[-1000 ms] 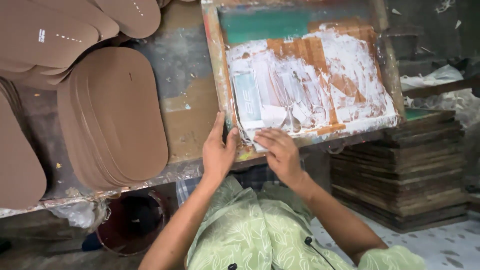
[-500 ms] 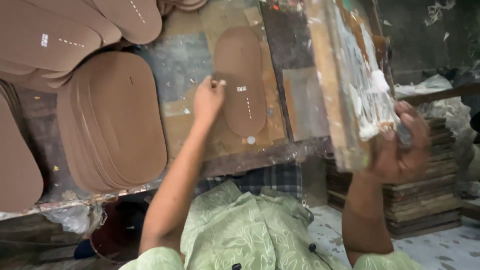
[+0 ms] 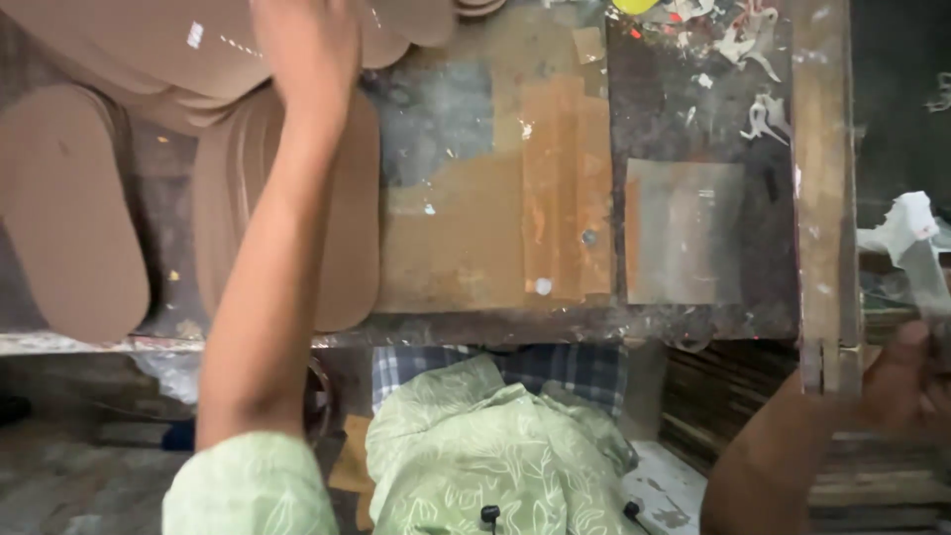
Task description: Screen printing brand logos onto shoe insoles using a manual screen frame.
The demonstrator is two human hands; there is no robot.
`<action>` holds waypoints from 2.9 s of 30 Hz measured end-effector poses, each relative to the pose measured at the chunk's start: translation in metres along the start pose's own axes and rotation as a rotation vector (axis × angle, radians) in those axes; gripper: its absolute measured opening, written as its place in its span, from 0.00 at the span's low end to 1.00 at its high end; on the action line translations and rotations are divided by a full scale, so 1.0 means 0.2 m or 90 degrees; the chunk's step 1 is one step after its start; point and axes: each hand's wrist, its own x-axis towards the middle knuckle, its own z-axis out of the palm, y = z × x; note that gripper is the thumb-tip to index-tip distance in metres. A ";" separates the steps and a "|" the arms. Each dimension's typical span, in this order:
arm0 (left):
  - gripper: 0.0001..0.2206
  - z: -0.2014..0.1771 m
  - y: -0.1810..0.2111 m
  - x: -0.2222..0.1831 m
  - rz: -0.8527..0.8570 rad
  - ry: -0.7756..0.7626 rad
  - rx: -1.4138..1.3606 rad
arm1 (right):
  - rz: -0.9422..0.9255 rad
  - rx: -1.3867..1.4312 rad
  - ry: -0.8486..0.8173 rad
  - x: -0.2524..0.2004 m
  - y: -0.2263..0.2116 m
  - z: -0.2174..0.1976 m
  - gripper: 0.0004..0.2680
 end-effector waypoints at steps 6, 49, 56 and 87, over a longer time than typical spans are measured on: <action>0.34 -0.64 0.56 -0.68 0.139 -0.207 0.135 | 0.039 0.093 0.127 0.33 -0.91 0.59 0.09; 0.42 0.14 0.98 -1.33 0.314 -0.536 0.085 | -0.016 0.102 0.251 0.38 -1.01 0.69 0.08; 0.42 0.26 0.94 -1.17 0.356 -0.579 0.122 | -0.067 0.097 0.252 0.42 -1.02 0.68 0.09; 0.45 0.19 0.88 -1.09 0.497 -0.654 0.085 | -0.027 0.120 0.269 0.43 -1.04 0.71 0.08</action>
